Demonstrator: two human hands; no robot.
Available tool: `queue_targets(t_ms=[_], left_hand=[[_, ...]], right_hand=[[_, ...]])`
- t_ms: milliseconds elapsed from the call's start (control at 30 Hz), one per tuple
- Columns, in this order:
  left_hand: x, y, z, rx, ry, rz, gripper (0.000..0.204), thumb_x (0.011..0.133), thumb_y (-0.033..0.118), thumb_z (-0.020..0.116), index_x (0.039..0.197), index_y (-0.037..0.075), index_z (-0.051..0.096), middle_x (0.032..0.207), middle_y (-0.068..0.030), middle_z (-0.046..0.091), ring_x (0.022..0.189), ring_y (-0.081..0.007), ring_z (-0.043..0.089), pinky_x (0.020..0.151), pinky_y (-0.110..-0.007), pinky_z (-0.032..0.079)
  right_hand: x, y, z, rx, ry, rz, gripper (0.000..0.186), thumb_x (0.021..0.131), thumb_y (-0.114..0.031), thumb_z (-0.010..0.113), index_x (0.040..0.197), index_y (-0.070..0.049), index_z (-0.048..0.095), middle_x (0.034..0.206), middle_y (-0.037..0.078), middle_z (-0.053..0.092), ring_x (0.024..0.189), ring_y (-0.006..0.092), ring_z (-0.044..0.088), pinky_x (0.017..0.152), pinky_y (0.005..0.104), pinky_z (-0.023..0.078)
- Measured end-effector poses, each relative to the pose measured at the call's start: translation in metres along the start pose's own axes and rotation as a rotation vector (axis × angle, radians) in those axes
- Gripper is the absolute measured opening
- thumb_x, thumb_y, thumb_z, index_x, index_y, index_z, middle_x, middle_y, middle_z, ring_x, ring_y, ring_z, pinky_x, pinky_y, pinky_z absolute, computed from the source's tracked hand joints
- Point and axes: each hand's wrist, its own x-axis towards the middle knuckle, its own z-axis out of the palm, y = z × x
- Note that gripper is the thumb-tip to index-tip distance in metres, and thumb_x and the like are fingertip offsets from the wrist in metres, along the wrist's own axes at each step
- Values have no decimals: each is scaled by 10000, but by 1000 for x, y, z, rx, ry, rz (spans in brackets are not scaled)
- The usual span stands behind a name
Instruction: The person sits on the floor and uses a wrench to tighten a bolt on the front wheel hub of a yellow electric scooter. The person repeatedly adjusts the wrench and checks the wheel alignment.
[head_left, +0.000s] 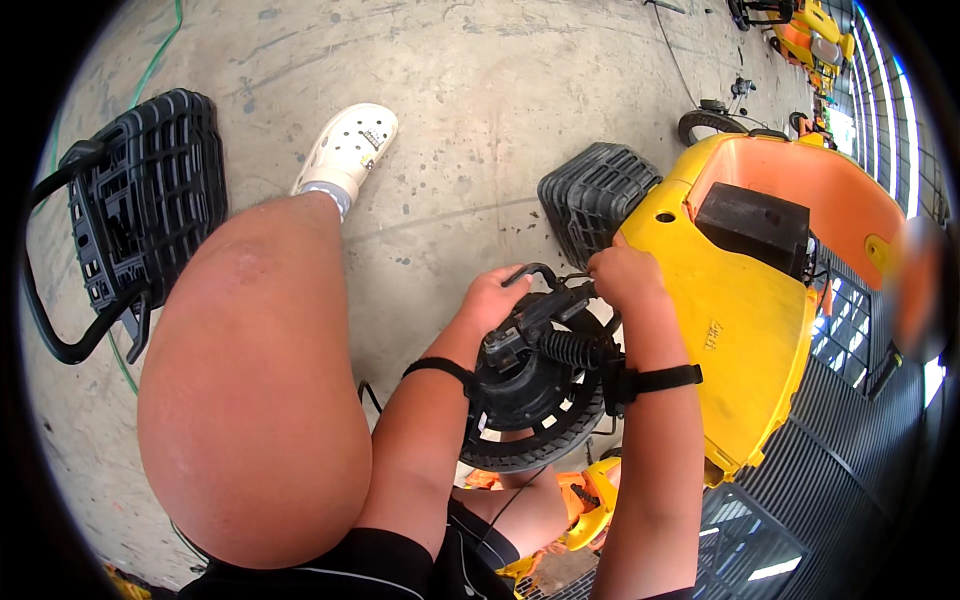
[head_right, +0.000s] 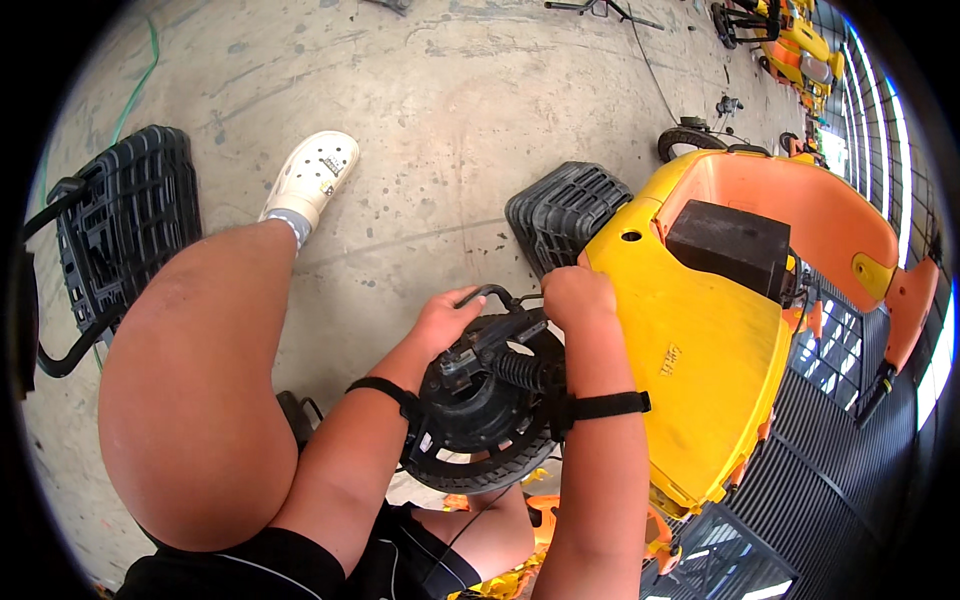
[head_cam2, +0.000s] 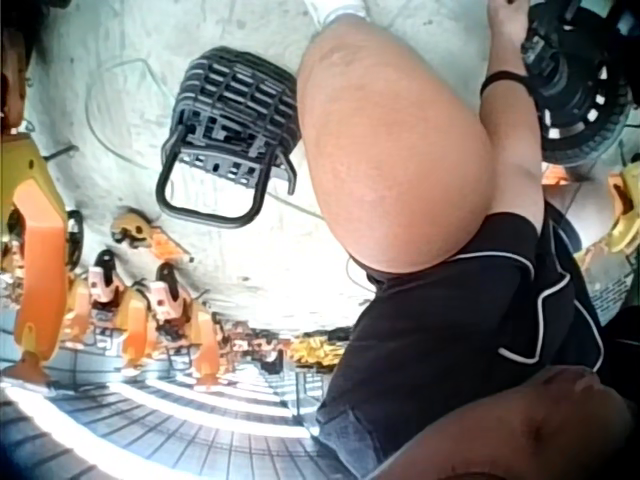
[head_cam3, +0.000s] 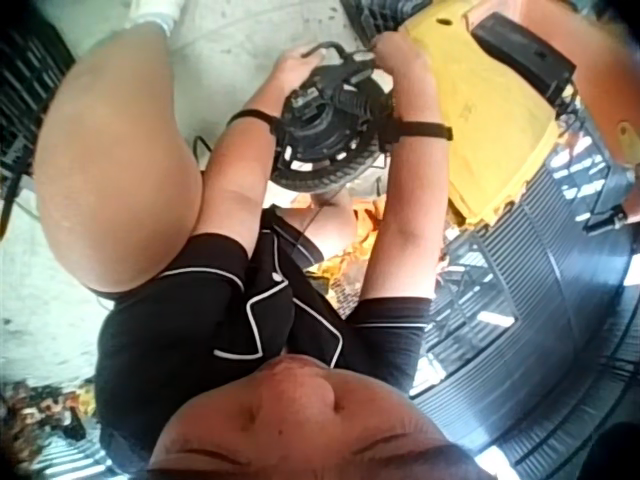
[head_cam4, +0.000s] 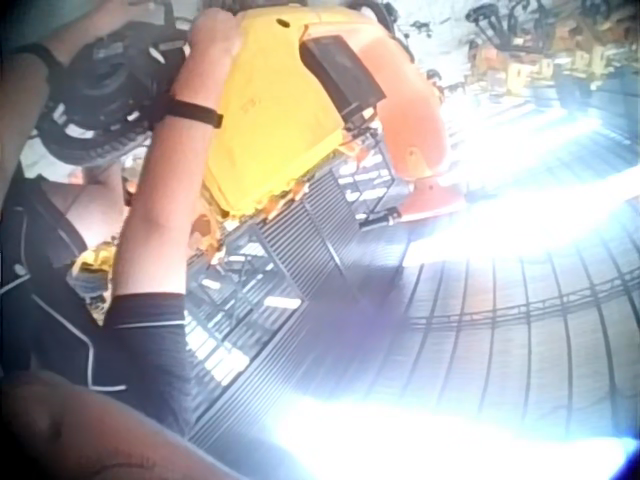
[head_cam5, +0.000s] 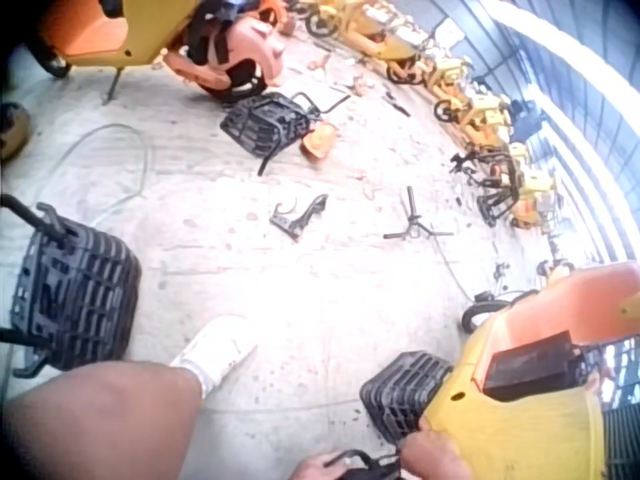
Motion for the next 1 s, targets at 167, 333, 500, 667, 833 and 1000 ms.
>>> queue_targets(t_ms=[167, 333, 500, 667, 833, 1000], left_hand=[[5, -9, 1, 9, 1, 55, 395, 944, 284, 671, 1268, 59, 676, 1048, -95, 738, 907, -153, 669, 847, -312, 518], [7, -11, 3, -32, -17, 13, 393, 947, 291, 680, 1260, 54, 682, 1005, -74, 728, 866, -135, 658, 805, -300, 522], [5, -10, 1, -24, 1, 19, 393, 946, 301, 680, 1259, 62, 683, 1016, -81, 729, 876, -147, 659, 817, -303, 521], [5, -12, 1, 143, 41, 82, 422, 954, 315, 687, 1283, 51, 669, 1039, -55, 718, 901, -132, 635, 824, -301, 517], [15, -24, 3, 109, 43, 137, 426, 943, 312, 697, 1274, 46, 673, 1052, -70, 722, 932, -145, 635, 855, -299, 512], [17, -18, 6, -7, -5, 45, 451, 922, 307, 719, 1270, 25, 667, 1139, -154, 726, 1024, -194, 679, 905, -329, 524]], right_hand=[[5, -3, -2, -121, 6, -104, 261, 931, -202, 544, 1047, -248, 773, 1120, 33, 733, 1218, 269, 594, 974, 383, 470], [8, -2, -2, -210, 77, -178, 242, 888, -184, 551, 977, -226, 773, 1067, 16, 733, 1160, 248, 611, 930, 402, 480], [-3, -8, 5, -252, 88, -138, 240, 895, -202, 531, 957, -198, 763, 1048, 40, 735, 1172, 254, 611, 914, 415, 479], [-27, -40, 7, -235, 89, 21, 289, 936, -229, 497, 942, -133, 769, 996, 89, 752, 983, 249, 706, 879, 375, 492], [-48, -145, 77, -433, 288, 430, 319, 918, -167, 534, 1151, -8, 684, 796, 27, 647, 663, 131, 607, 523, 289, 427], [-32, -183, 75, -416, 265, 581, 367, 918, -163, 516, 1095, 134, 641, 730, 57, 648, 546, 113, 634, 416, 273, 468]])
